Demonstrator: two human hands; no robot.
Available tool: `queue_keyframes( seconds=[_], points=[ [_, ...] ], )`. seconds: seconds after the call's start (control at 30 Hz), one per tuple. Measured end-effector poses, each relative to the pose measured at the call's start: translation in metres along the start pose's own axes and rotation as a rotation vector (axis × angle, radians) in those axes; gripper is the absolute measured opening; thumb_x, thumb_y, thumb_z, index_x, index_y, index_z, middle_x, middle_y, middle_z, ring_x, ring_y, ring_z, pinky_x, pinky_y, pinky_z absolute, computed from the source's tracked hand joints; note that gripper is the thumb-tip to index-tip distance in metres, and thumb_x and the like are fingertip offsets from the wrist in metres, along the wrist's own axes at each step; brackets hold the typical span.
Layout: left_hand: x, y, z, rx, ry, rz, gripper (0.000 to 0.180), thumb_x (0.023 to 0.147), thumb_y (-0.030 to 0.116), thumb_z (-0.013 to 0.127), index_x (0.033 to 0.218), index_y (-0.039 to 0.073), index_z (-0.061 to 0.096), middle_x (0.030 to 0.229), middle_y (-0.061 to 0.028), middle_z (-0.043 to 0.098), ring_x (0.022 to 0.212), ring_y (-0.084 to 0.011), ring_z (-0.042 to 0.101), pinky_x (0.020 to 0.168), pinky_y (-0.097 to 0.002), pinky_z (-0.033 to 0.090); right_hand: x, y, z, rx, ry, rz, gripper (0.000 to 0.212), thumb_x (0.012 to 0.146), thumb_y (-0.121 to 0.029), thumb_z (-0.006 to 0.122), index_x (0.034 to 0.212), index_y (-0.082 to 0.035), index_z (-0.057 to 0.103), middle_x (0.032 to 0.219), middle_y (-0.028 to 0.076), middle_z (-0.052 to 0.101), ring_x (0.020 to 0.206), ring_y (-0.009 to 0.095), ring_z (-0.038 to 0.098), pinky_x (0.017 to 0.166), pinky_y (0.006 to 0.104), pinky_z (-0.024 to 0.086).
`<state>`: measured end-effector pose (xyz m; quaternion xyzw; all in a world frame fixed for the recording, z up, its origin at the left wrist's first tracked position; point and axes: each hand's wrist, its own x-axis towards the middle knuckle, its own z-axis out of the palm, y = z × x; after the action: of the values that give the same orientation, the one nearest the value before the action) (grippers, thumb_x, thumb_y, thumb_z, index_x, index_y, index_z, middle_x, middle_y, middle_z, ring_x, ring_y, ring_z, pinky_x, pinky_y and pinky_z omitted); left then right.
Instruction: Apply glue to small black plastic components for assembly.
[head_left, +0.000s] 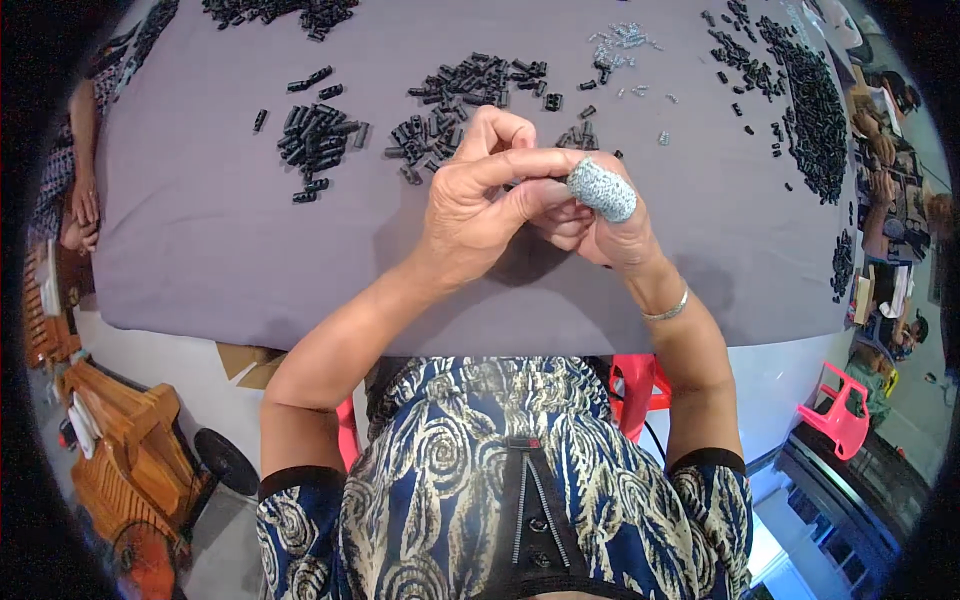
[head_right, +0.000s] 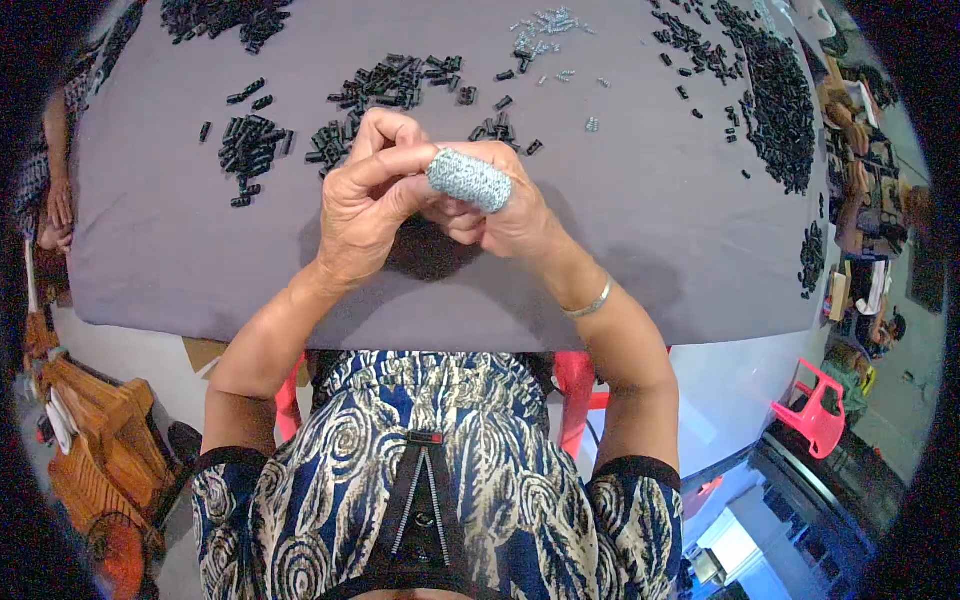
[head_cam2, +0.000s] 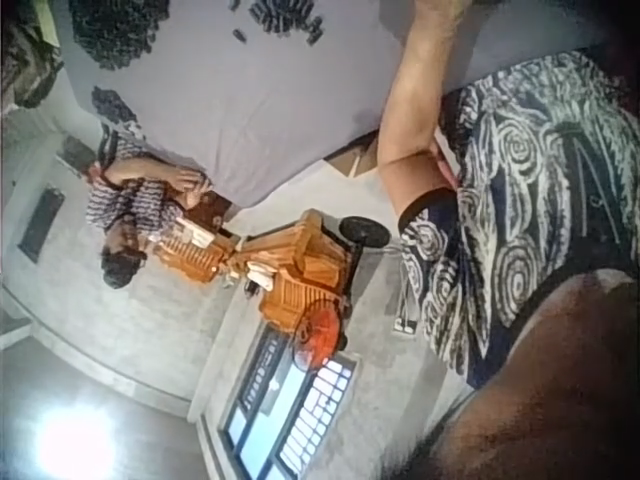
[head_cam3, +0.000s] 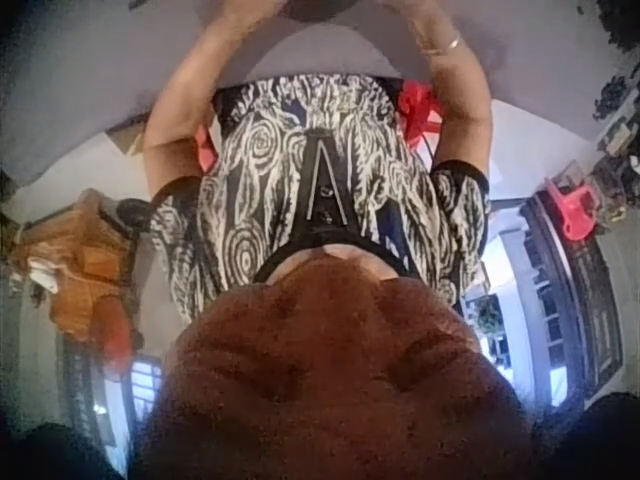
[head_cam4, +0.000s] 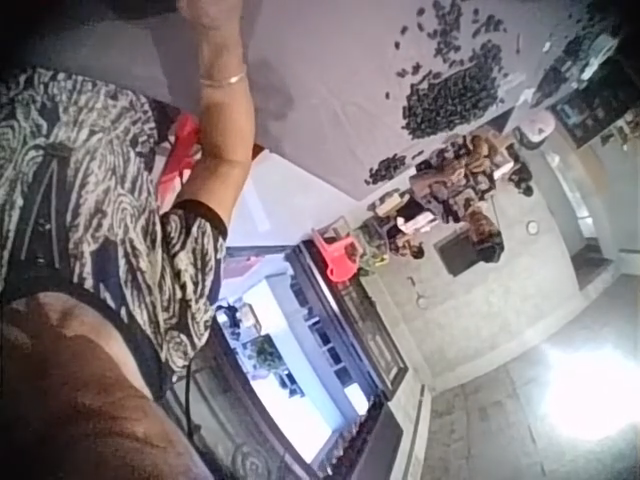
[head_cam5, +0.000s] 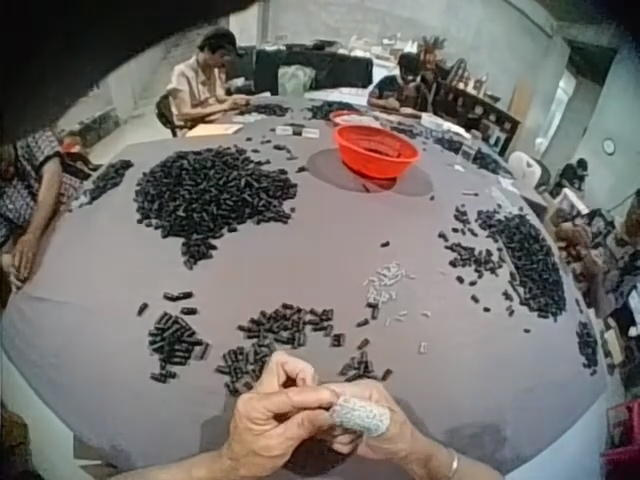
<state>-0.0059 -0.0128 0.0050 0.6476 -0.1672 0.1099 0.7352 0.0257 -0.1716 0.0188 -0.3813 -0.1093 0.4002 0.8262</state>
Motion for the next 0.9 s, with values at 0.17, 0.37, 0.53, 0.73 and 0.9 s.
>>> queue_keyframes(
  seconds=[0.17, 0.37, 0.53, 0.73, 0.9],
  points=[
    [-0.004, 0.006, 0.008, -0.169, -0.012, -0.033, 0.023, 0.076, 0.002, 0.071, 0.099, 0.004, 0.069, 0.091, -0.0015, 0.045, 0.086, -0.0117, 0.044, 0.078, -0.0226, 0.038, -0.005, 0.006, 0.010, -0.109, 0.032, -0.132, 0.034, 0.087, -0.025, 0.062, 0.108, 0.002, 0.063, 0.058, -0.007, 0.038, 0.044, 0.002, 0.031, 0.039, 0.0183, 0.021],
    [-0.002, 0.002, 0.003, -0.139, -0.012, -0.037, 0.025, 0.077, 0.000, 0.069, 0.101, 0.001, 0.068, 0.091, -0.0023, 0.049, 0.086, -0.0115, 0.047, 0.077, -0.0221, 0.040, -0.002, 0.006, 0.016, 0.053, 0.033, -0.068, 0.028, 0.087, -0.023, 0.062, 0.102, 0.001, 0.065, 0.057, -0.006, 0.037, 0.044, 0.003, 0.030, 0.039, 0.0189, 0.021],
    [0.004, -0.002, -0.008, 0.001, 0.019, -0.028, 0.024, 0.077, -0.002, 0.068, 0.101, 0.000, 0.068, 0.091, -0.0041, 0.054, 0.086, -0.0117, 0.051, 0.075, -0.0219, 0.042, 0.009, 0.000, 0.009, 0.117, 0.085, 0.046, 0.022, 0.090, -0.026, 0.058, 0.081, -0.006, 0.056, 0.058, -0.007, 0.033, 0.045, 0.002, 0.026, 0.038, 0.0197, 0.017],
    [0.016, 0.020, -0.024, 0.126, 0.141, -0.167, 0.013, 0.081, 0.001, 0.065, 0.094, -0.003, 0.068, 0.088, -0.0036, 0.058, 0.071, -0.0078, 0.053, 0.063, -0.0208, 0.045, 0.004, -0.006, 0.004, -0.181, 0.285, -0.099, 0.039, 0.096, -0.040, 0.038, 0.068, -0.013, 0.032, 0.060, -0.005, 0.028, 0.046, 0.005, 0.021, 0.040, 0.0202, 0.015],
    [-0.001, 0.042, -0.066, 0.643, 0.176, -0.111, 0.014, 0.076, 0.002, 0.069, 0.090, -0.001, 0.067, 0.080, -0.0034, 0.058, 0.066, -0.0088, 0.055, 0.059, -0.0216, 0.045, -0.008, -0.021, -0.011, -0.143, 0.278, -0.341, 0.023, 0.094, -0.014, 0.049, 0.072, -0.007, 0.044, 0.061, -0.004, 0.032, 0.050, 0.003, 0.027, 0.039, 0.0183, 0.018]
  ],
)
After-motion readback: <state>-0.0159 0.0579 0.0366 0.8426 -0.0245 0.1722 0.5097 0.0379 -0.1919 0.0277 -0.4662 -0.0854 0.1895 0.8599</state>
